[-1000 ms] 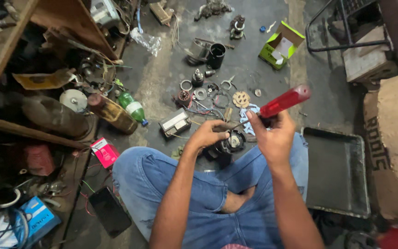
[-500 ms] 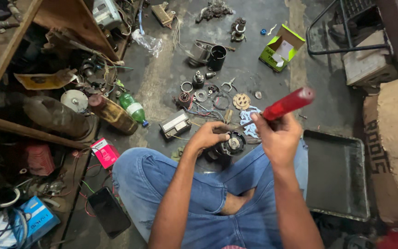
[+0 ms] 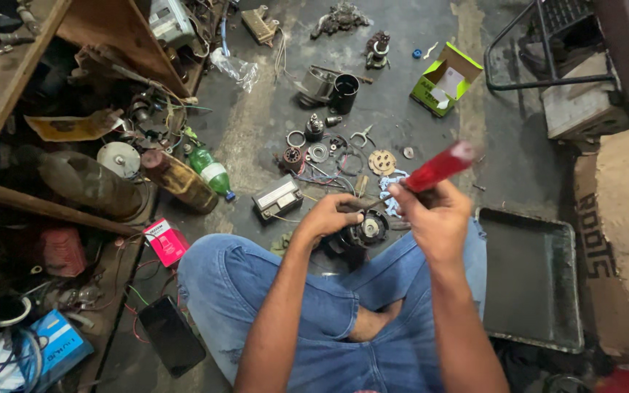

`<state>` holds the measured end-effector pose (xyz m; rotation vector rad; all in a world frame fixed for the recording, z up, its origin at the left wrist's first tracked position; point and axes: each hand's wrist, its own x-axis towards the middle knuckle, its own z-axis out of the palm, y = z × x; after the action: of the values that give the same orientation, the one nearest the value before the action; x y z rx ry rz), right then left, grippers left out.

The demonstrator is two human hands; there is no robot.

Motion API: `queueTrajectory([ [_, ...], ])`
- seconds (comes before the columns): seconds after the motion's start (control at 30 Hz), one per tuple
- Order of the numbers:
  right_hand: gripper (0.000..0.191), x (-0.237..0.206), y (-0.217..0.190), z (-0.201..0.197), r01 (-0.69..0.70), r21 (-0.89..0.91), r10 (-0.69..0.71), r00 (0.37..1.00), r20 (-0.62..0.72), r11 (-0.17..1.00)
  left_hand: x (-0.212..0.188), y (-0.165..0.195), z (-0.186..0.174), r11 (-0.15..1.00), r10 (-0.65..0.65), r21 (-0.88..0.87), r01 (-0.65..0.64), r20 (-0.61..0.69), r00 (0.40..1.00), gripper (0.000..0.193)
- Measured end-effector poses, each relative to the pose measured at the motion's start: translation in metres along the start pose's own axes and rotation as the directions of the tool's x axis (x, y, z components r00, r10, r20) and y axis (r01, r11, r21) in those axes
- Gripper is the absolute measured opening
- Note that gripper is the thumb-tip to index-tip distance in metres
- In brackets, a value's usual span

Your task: The person sits on the workshop floor and disassembles a starter motor resting in their lap. They use a red-handled screwdriver to loosen screws, remove small parts and set them on the floor, then handle the motor housing with both hands.

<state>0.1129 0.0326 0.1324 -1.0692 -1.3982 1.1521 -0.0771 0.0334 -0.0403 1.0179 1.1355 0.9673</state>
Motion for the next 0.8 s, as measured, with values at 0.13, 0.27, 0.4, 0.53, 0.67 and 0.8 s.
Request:
queueTrajectory([
  [0.13, 0.021, 0.002, -0.007, 0.012, -0.023, 0.197, 0.006, 0.996, 0.087, 0.980, -0.001, 0.001, 0.000, 0.999, 0.043, -0.015, -0.043, 0.016, 0.999, 0.037],
  [0.27, 0.021, -0.006, -0.017, 0.011, 0.081, 0.168, -0.100, 0.990, 0.104, 0.982, -0.006, 0.008, 0.000, 1.000, 0.011, 0.015, -0.011, -0.001, 1.000, 0.038],
  [0.4, 0.015, -0.007, -0.011, 0.007, 0.109, 0.005, -0.109, 0.994, -0.009, 0.994, -0.010, 0.016, 0.002, 0.998, 0.021, 0.061, -0.021, -0.007, 1.000, 0.038],
  [0.53, 0.023, -0.001, -0.002, 0.010, 0.199, -0.143, -0.214, 0.972, -0.099, 0.970, -0.012, 0.022, 0.003, 0.997, -0.007, 0.076, 0.008, -0.021, 1.000, 0.038],
  [0.67, 0.027, 0.000, -0.007, 0.009, 0.047, 0.091, -0.047, 0.999, -0.006, 0.995, -0.013, 0.023, 0.002, 1.000, -0.009, -0.021, 0.009, 0.017, 1.000, 0.041],
  [0.8, 0.022, -0.008, -0.021, 0.006, 0.136, -0.023, -0.133, 0.986, 0.098, 0.990, -0.011, 0.019, 0.001, 1.000, 0.031, 0.004, -0.031, 0.018, 0.999, 0.040],
])
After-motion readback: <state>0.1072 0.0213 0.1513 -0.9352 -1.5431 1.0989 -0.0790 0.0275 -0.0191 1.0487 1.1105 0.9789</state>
